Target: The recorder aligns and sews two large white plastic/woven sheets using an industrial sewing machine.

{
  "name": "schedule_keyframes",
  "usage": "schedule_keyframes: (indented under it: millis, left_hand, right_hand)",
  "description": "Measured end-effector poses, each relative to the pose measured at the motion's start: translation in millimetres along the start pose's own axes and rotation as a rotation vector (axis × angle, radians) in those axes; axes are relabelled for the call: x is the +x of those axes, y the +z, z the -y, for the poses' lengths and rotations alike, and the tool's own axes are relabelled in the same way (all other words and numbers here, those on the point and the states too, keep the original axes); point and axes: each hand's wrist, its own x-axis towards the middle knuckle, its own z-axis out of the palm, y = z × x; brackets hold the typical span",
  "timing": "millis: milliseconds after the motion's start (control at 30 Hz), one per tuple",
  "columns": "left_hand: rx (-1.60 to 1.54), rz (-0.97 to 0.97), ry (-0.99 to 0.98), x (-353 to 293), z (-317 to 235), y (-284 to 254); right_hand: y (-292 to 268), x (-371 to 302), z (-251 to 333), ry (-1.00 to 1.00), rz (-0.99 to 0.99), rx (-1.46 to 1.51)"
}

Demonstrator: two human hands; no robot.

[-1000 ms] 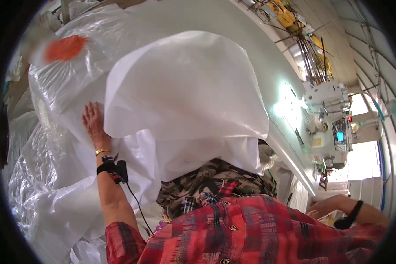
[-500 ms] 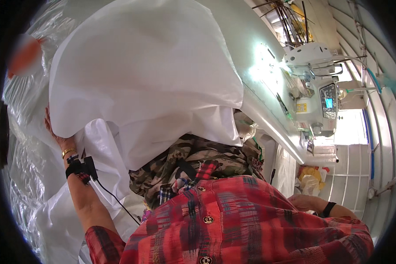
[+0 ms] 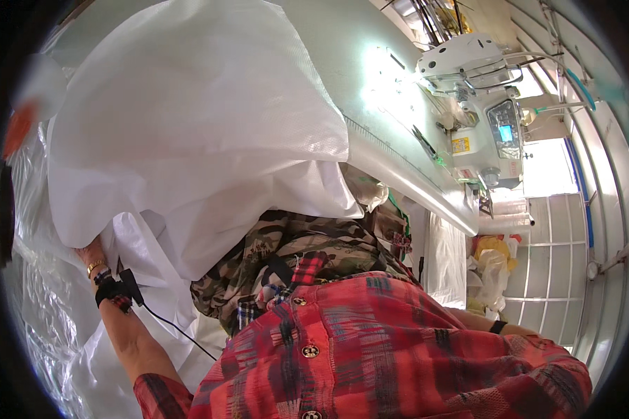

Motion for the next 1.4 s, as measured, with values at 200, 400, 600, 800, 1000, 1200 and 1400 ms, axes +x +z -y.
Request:
schedule_keyframes:
  millis: [200, 400, 600, 800, 1000, 1200, 1400]
  left_hand:
    - [-0.059, 0.066, -0.074, -1, 20, 11]
    - [-0.103, 0.129, -0.143, 0, 19, 22]
    - [-0.117, 0.224, -0.201, -1, 35, 29]
    - [-0.116, 0.292, -0.248, -7, 46, 34]
    - [-0.086, 0.272, -0.213, 3, 46, 23]
    - [-0.049, 0.253, -0.203, 2, 26, -6]
    - [-0.023, 0.235, -0.205, 11, 8, -10]
  right_hand:
    - [-3, -1, -3, -0.073, -0.093, 0.002]
    - [0, 7, 0, -0.147, -0.172, 0.000]
    - [10, 17, -3, -0.183, -0.230, -0.011]
    - [25, 30, 1, -0.226, -0.276, -0.023]
    - [38, 31, 0, -0.249, -0.353, -0.040]
    - [56, 33, 10, -0.279, -0.427, -0.082]
    - [105, -9, 57, -0.532, -0.257, -0.227]
